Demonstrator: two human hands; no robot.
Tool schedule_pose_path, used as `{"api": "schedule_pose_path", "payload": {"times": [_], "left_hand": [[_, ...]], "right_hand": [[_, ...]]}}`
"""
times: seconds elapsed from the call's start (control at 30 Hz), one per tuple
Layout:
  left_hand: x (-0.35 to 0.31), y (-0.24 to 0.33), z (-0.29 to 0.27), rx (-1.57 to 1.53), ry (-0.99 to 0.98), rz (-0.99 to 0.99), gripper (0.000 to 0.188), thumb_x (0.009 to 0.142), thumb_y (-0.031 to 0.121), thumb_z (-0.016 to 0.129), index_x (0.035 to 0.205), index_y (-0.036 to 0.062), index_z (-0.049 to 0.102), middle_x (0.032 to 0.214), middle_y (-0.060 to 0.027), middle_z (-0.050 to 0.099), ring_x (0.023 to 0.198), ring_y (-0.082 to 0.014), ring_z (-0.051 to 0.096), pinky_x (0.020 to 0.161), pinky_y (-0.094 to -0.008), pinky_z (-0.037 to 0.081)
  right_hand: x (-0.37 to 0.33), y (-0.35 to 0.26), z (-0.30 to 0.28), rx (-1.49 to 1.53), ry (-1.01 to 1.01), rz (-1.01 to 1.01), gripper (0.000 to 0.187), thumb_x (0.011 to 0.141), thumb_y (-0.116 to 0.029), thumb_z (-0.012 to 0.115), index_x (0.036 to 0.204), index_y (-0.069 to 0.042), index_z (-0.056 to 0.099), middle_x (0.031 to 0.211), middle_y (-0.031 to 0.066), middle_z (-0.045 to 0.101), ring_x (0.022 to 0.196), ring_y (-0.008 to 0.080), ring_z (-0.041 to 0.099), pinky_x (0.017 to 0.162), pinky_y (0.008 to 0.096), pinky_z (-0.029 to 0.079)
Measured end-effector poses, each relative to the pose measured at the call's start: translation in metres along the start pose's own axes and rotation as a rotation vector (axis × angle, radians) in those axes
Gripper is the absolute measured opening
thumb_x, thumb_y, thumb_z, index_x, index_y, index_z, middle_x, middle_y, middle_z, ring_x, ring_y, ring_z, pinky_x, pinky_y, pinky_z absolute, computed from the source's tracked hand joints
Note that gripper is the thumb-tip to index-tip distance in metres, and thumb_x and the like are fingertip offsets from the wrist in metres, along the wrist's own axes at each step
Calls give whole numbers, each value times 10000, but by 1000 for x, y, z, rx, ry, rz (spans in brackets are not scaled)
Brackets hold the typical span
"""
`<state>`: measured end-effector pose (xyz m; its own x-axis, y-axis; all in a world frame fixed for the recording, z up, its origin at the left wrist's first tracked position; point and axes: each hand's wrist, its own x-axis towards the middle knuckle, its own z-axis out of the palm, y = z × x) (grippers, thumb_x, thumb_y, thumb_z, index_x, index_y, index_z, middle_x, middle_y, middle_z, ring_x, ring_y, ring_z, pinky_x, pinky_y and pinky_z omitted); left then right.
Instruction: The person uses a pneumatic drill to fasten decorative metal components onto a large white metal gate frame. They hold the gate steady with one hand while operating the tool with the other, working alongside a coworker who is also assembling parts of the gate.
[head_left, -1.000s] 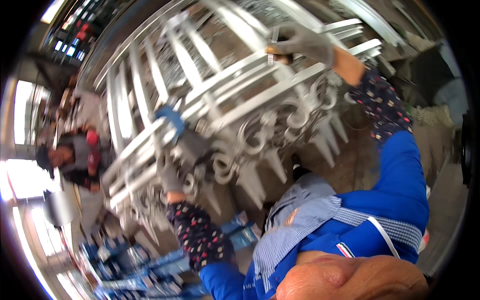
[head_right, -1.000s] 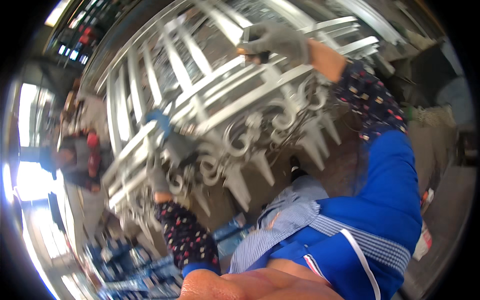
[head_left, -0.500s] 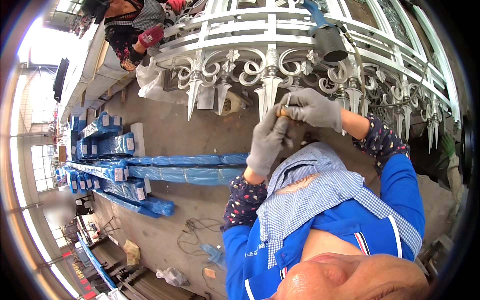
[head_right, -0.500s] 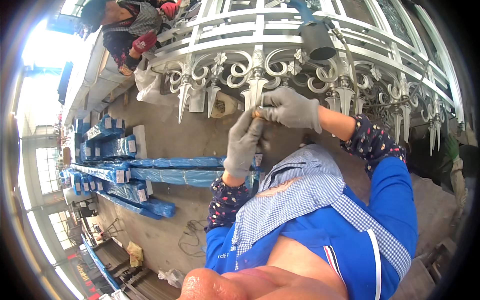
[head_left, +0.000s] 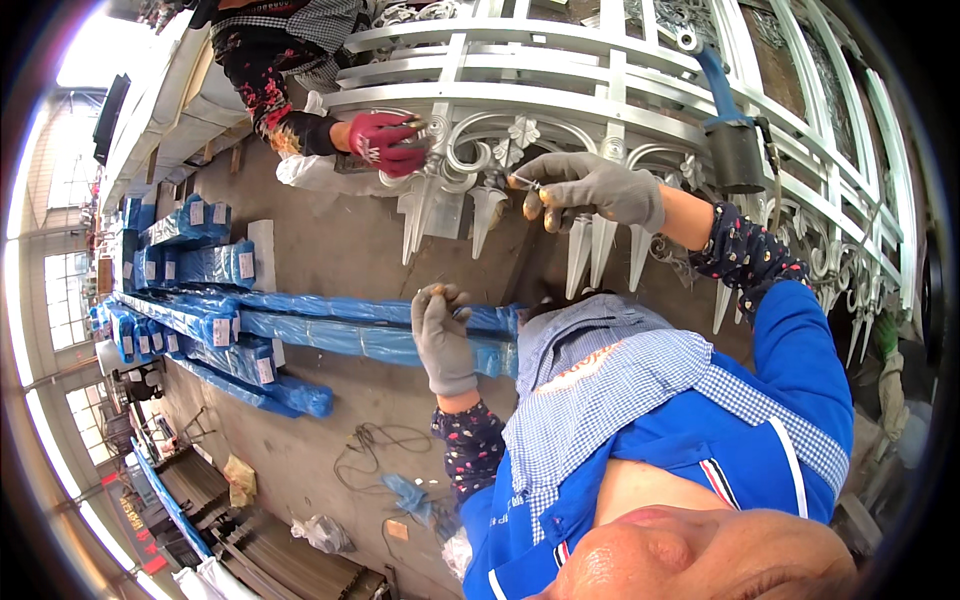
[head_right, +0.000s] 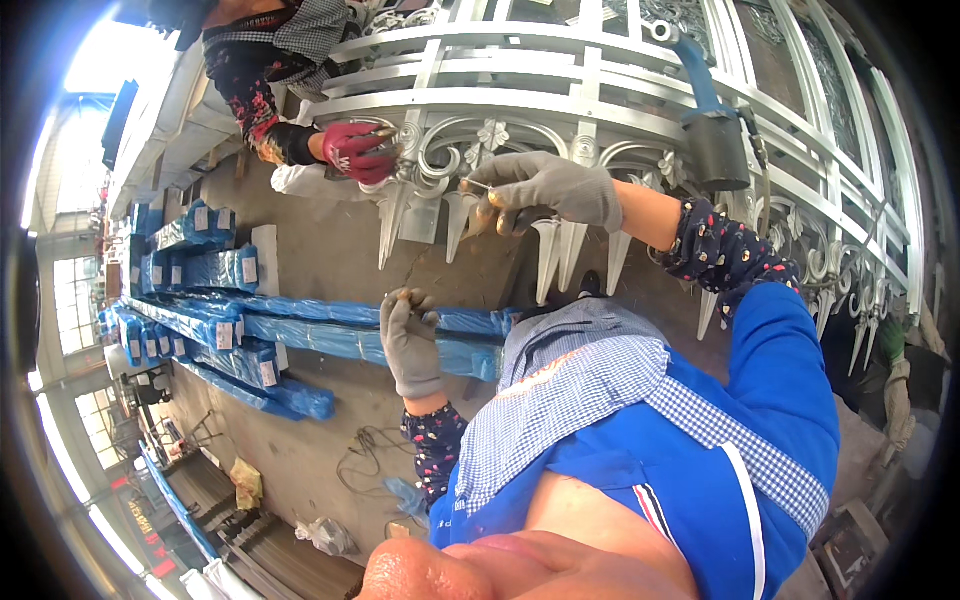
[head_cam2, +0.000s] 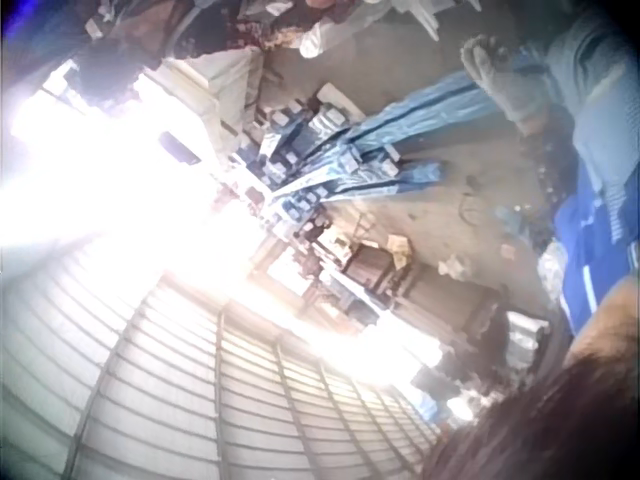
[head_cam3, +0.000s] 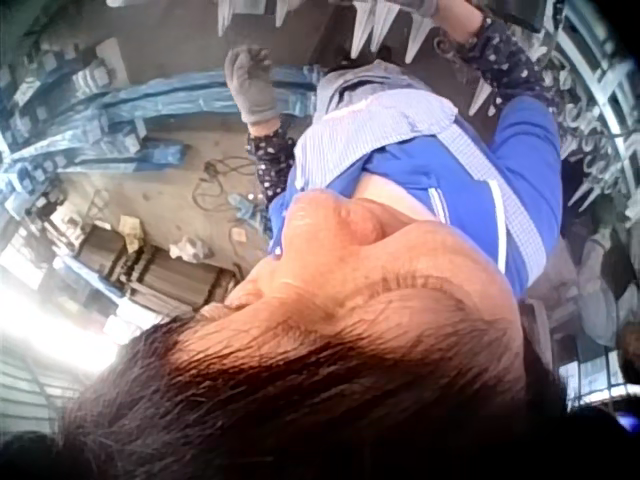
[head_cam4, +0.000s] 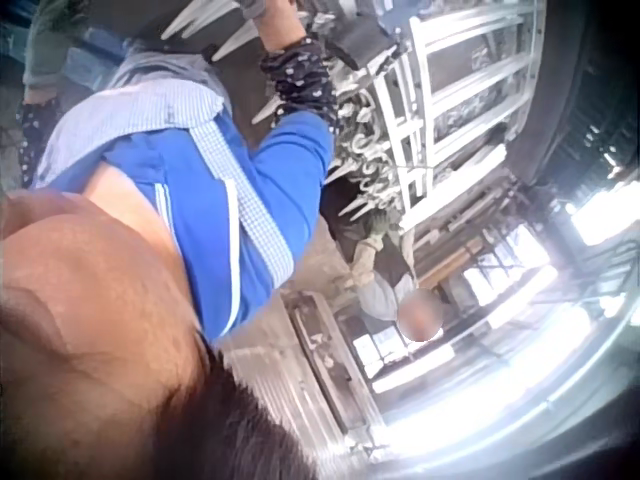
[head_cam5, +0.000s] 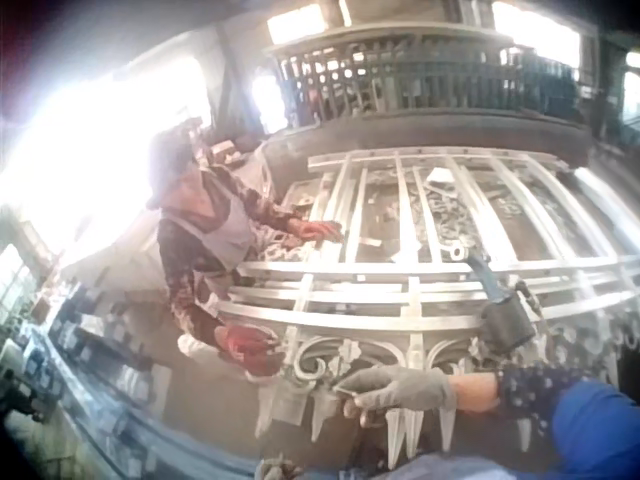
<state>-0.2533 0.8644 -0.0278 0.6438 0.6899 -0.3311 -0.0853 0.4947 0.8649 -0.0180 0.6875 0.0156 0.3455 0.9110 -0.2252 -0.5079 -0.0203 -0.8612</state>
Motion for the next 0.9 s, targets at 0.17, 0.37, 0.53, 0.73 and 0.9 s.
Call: {"api": "schedule_pose_path", "payload": {"times": [0.17, 0.37, 0.53, 0.73, 0.9], "left_hand": [[51, -10, -74, -83, 105, -186, 314, 973, 380, 543, 954, 67, 543, 713, 32, 435, 616, -84, 410, 546, -216, 333], [109, -4, -87, 20, -101, -242, 409, 971, 440, 544, 891, 40, 564, 588, 67, 340, 472, -36, 291, 427, -214, 210], [129, 11, -95, 302, -114, -290, 361, 959, 347, 607, 790, 28, 605, 563, 86, 369, 434, -5, 267, 404, -207, 172], [152, 8, -100, 593, -238, -201, 342, 961, 327, 606, 853, 2, 605, 561, 68, 420, 443, 2, 320, 393, -191, 200], [153, 8, -90, 333, -259, -325, 294, 965, 288, 606, 798, 46, 614, 556, 95, 409, 445, 3, 304, 405, -193, 213]], "right_hand": [[24, 1, -13, 119, 63, 13, 280, 969, -218, 572, 1173, -25, 576, 933, 66, 641, 773, 103, 651, 579, 202, 507], [45, -6, -6, -3, 153, -60, 285, 971, -148, 561, 1218, -8, 585, 958, 39, 637, 818, 94, 657, 654, 207, 532], [74, -10, -2, -67, 220, -69, 278, 1001, -175, 506, 1199, 8, 577, 909, 27, 615, 812, 107, 652, 652, 221, 524], [96, -18, -20, -35, 357, -188, 330, 971, -211, 570, 1203, 23, 562, 905, 41, 618, 819, 95, 626, 715, 216, 519], [108, -27, -48, -264, 370, -234, 304, 973, -213, 571, 1192, -3, 579, 874, 34, 640, 840, 106, 632, 733, 220, 514]]}}
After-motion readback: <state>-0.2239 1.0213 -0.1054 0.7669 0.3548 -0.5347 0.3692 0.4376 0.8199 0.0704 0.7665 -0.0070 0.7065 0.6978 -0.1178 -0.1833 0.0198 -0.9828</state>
